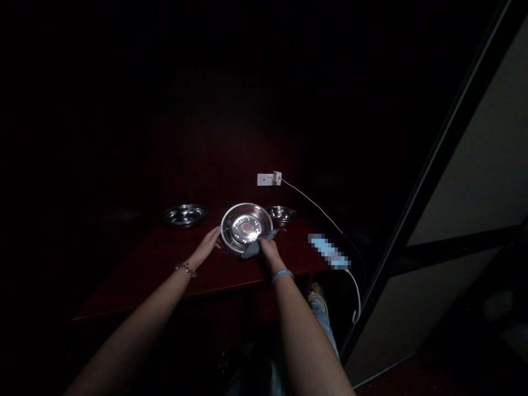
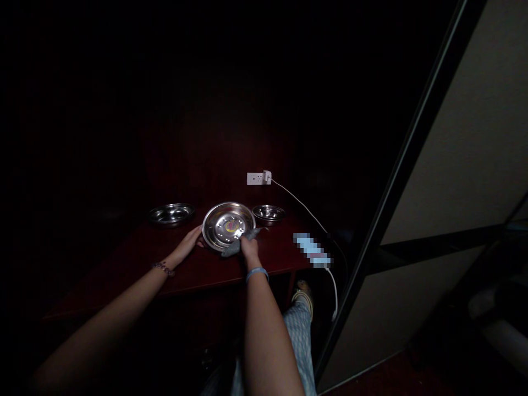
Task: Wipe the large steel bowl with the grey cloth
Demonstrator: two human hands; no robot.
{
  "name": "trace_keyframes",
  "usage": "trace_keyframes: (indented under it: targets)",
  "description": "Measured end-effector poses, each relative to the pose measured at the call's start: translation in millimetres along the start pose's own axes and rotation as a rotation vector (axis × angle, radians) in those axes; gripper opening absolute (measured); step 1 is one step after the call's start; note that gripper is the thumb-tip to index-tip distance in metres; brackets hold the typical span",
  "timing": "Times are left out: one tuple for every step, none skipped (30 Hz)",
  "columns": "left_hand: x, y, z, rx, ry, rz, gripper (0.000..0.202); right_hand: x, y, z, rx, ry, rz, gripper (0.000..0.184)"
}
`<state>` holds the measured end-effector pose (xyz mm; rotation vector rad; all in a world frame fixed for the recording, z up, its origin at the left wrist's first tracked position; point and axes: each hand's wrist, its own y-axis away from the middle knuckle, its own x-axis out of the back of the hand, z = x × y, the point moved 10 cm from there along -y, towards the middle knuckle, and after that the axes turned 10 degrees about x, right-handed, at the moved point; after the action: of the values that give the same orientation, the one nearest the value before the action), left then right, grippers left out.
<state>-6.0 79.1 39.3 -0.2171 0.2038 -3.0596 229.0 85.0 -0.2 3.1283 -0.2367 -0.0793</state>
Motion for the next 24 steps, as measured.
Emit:
trace_keyframes:
  targets:
    - [-0.3, 0.2, 0.6, -0.008, -0.008, -0.003, 0.064, 0.0, 0.1, -0.2, 0.001, 0.002, -0.001, 0.014]
    - [-0.3, 0.2, 1.2, -0.016, -0.015, -0.003, 0.062, 0.0, 0.2, -0.6, 0.005, -0.001, 0.000, 0.015]
    - [-0.2, 0.1, 1.5, -0.024, -0.018, -0.003, 0.061, -0.1, 0.3, -1.1, 0.009, -0.007, 0.001, 0.016]
    - [0.2, -0.2, 1.4, -0.029, -0.017, 0.000, 0.061, -0.2, 0.6, -1.3, 0.010, -0.015, 0.002, 0.017]
    - [0.6, -0.7, 0.9, -0.031, -0.012, 0.002, 0.061, -0.2, 0.9, -1.3, 0.007, -0.023, 0.004, 0.018]
    - [1.0, -1.3, 0.0, -0.030, -0.006, 0.005, 0.061, -0.3, 1.4, -1.2, 0.003, -0.031, 0.006, 0.018]
    - [1.5, -2.1, -1.2, -0.028, 0.003, 0.008, 0.063, -0.7, 2.0, -0.9, -0.003, -0.039, 0.005, 0.018]
    - [2.2, -2.8, -2.5, -0.026, 0.014, 0.013, 0.064, -1.2, 2.7, -0.7, -0.010, -0.046, 0.004, 0.018]
    - [3.0, -3.6, -3.9, -0.022, 0.027, 0.019, 0.066, -1.8, 3.5, -0.6, -0.018, -0.050, 0.002, 0.018]
    - [3.8, -4.4, -5.3, -0.019, 0.041, 0.026, 0.068, -2.3, 4.5, -0.9, -0.023, -0.053, 0.000, 0.017]
    - [4.4, -5.1, -6.5, -0.016, 0.054, 0.031, 0.070, -2.8, 5.6, -1.3, -0.028, -0.055, -0.002, 0.017]
    - [4.5, -5.6, -7.5, -0.012, 0.065, 0.032, 0.072, -3.4, 6.8, -2.2, -0.032, -0.058, -0.005, 0.017]
    - [4.2, -6.0, -8.2, -0.009, 0.072, 0.031, 0.074, -4.0, 8.1, -3.2, -0.034, -0.063, -0.009, 0.017]
    - [3.6, -6.2, -8.8, -0.005, 0.076, 0.028, 0.075, -4.6, 9.3, -4.3, -0.036, -0.071, -0.013, 0.018]
    - [3.1, -6.3, -9.2, 0.001, 0.076, 0.026, 0.077, -5.1, 10.3, -5.3, -0.037, -0.079, -0.017, 0.018]
    - [3.0, -6.2, -9.7, 0.007, 0.073, 0.027, 0.079, -5.4, 11.0, -5.8, -0.041, -0.085, -0.019, 0.018]
    - [2.9, -6.0, -10.1, 0.012, 0.070, 0.027, 0.080, -5.5, 11.4, -5.8, -0.046, -0.086, -0.019, 0.018]
    - [2.8, -5.8, -10.4, 0.014, 0.068, 0.025, 0.082, -5.2, 11.3, -5.6, -0.046, -0.085, -0.014, 0.018]
    - [2.8, -5.7, -10.8, 0.015, 0.067, 0.020, 0.083, -4.8, 10.8, -4.5, -0.048, -0.081, -0.008, 0.018]
    - [2.8, -5.9, -11.2, 0.012, 0.066, 0.013, 0.084, -4.7, 9.8, -3.0, -0.051, -0.076, -0.002, 0.019]
    - [3.1, -6.3, -11.7, 0.006, 0.067, 0.005, 0.083, -4.1, 8.2, -1.9, -0.043, -0.073, 0.006, 0.021]
    - [4.0, -7.0, -12.9, 0.004, 0.065, 0.006, 0.082, -4.4, 6.8, 1.5, -0.057, -0.061, 0.005, 0.022]
    - [5.5, -7.7, -14.2, 0.003, 0.061, 0.014, 0.081, -4.7, 4.8, 3.0, -0.049, -0.052, 0.001, 0.024]
    - [5.5, -8.2, -15.5, 0.006, 0.052, 0.011, 0.079, -4.4, 3.0, 4.1, -0.040, -0.041, 0.000, 0.025]
